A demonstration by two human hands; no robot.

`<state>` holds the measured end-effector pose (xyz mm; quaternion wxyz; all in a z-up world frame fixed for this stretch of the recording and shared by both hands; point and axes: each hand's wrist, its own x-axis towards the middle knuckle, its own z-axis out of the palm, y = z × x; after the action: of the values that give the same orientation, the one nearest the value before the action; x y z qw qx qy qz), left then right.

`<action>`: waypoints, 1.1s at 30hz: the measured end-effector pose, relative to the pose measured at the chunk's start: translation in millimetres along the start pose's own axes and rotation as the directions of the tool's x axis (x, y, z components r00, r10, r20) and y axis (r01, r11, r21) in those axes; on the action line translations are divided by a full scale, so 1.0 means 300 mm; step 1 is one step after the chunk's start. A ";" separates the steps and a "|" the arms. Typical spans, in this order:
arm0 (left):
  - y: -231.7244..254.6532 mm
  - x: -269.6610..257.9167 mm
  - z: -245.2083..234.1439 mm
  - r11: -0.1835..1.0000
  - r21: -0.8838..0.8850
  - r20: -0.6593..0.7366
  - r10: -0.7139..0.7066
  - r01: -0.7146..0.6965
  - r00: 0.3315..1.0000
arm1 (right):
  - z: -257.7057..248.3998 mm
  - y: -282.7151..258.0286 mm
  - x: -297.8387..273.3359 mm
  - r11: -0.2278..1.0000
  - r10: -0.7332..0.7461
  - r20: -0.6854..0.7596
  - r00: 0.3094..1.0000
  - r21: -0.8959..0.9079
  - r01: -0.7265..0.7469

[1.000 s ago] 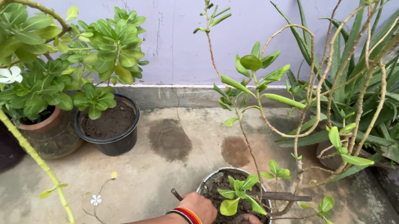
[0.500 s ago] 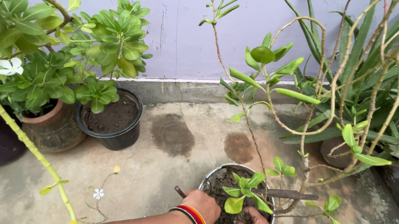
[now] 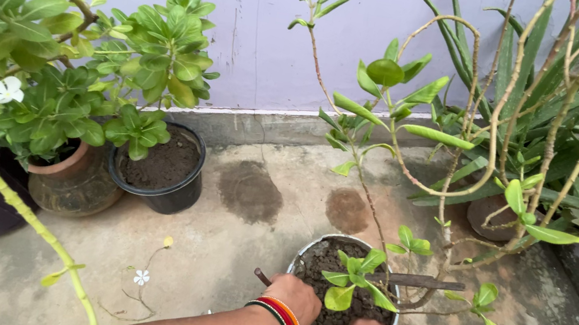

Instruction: The person tends to a potted plant by hand, using a stick to turn the soil and pressing the dirt around the plant's base.

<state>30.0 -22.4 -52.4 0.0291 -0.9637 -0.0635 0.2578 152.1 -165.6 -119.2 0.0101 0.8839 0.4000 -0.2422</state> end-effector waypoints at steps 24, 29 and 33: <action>-0.116 -0.100 -0.051 0.998 -0.056 -0.108 -0.031 0.025 0.994 | 0.260 0.225 0.136 0.638 -0.059 -0.246 0.967 0.736 0.227; -0.105 -0.145 -0.115 0.994 -0.110 -0.133 -0.031 0.016 0.991 | 0.273 0.224 0.143 0.749 0.055 -0.311 0.949 0.642 0.166; -0.090 -0.154 -0.094 0.994 -0.105 -0.138 0.018 -0.033 0.990 | 0.247 0.207 0.129 0.754 0.128 -0.236 0.963 0.654 0.060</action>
<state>1.6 -2.5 -2.9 -0.0218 -0.9800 -0.0630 0.1875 187.1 -196.4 -212.2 -0.3494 0.8627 0.2709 -0.2455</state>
